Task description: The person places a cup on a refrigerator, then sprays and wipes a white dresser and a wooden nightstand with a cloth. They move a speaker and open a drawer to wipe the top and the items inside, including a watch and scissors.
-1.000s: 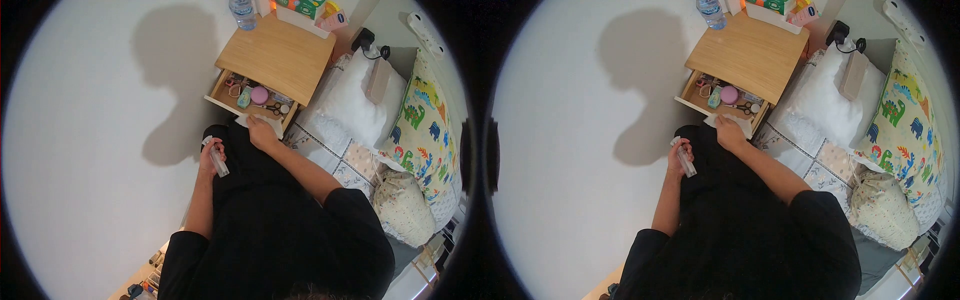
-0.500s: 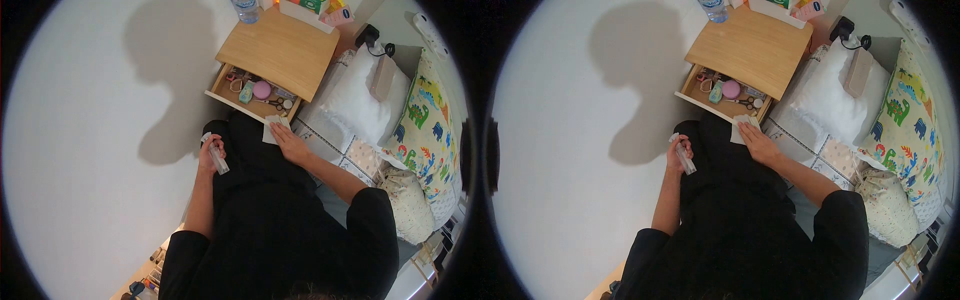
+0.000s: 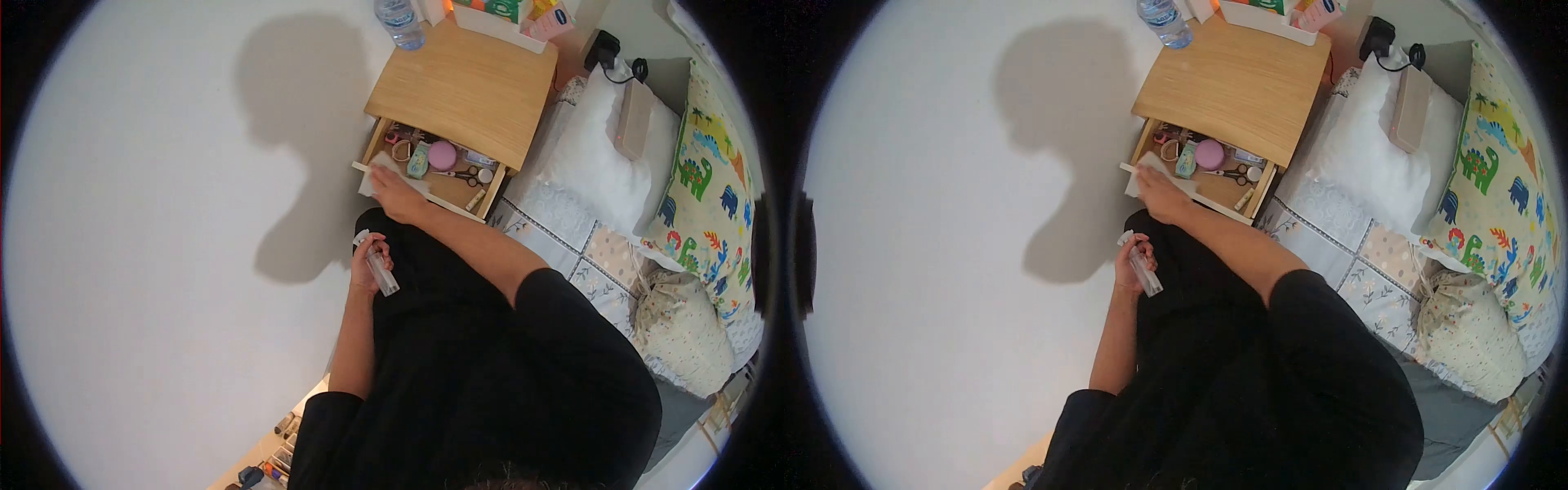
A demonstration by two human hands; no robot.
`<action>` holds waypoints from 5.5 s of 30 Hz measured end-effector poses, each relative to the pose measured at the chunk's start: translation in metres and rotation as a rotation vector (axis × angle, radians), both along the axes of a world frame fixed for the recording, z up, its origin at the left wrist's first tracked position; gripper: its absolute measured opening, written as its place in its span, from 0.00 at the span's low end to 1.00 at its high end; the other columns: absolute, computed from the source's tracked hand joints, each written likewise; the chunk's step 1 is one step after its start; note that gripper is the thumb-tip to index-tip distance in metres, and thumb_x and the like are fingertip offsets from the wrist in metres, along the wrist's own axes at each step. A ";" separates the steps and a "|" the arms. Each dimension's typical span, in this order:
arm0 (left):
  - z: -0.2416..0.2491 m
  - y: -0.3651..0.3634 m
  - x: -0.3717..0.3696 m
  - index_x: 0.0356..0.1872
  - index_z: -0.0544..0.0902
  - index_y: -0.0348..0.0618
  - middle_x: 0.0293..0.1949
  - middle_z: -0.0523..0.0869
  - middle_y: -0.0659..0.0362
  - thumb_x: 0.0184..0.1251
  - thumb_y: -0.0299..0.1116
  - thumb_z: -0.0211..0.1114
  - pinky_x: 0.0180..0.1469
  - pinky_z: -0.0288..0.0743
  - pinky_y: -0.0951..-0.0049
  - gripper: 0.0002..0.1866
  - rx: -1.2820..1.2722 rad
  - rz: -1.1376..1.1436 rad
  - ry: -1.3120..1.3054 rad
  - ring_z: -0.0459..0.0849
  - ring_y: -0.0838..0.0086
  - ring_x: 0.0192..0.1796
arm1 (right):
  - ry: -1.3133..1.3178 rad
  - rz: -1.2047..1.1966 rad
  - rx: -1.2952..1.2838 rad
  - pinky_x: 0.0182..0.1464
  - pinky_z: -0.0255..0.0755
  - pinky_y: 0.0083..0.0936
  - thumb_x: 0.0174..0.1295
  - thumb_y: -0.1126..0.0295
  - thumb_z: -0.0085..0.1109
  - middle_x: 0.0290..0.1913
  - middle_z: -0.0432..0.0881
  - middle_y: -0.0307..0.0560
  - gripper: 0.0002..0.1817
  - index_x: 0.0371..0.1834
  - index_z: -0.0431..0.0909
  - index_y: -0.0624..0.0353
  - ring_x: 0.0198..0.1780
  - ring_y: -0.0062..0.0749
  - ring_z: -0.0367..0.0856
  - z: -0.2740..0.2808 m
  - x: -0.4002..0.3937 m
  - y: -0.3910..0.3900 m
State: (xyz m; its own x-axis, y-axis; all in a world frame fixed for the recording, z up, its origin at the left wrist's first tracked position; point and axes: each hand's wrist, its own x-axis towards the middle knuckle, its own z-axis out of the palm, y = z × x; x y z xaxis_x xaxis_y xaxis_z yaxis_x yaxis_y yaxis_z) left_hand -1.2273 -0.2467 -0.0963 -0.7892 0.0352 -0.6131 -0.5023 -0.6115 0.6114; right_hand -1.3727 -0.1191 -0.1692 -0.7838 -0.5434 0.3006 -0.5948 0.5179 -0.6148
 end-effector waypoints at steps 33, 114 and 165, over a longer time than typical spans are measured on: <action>-0.001 0.002 -0.004 0.41 0.81 0.47 0.23 0.77 0.61 0.76 0.48 0.57 0.22 0.65 0.73 0.16 -0.038 0.019 -0.003 0.71 0.74 0.18 | -0.536 -0.234 0.228 0.54 0.77 0.50 0.68 0.67 0.50 0.43 0.85 0.66 0.15 0.43 0.84 0.67 0.47 0.62 0.85 0.020 0.016 0.065; -0.004 -0.010 0.001 0.41 0.81 0.48 0.25 0.79 0.60 0.74 0.47 0.59 0.24 0.68 0.72 0.13 0.029 0.038 0.000 0.74 0.73 0.19 | 0.188 -0.324 0.449 0.76 0.57 0.48 0.66 0.70 0.53 0.77 0.60 0.61 0.29 0.69 0.65 0.71 0.78 0.53 0.59 0.043 -0.002 0.218; -0.005 -0.010 -0.010 0.44 0.80 0.47 0.25 0.80 0.59 0.76 0.47 0.55 0.22 0.67 0.72 0.15 0.118 0.065 -0.025 0.74 0.72 0.18 | -0.139 -0.181 0.409 0.82 0.34 0.46 0.72 0.37 0.38 0.84 0.48 0.46 0.43 0.81 0.53 0.57 0.84 0.43 0.41 0.047 -0.220 0.052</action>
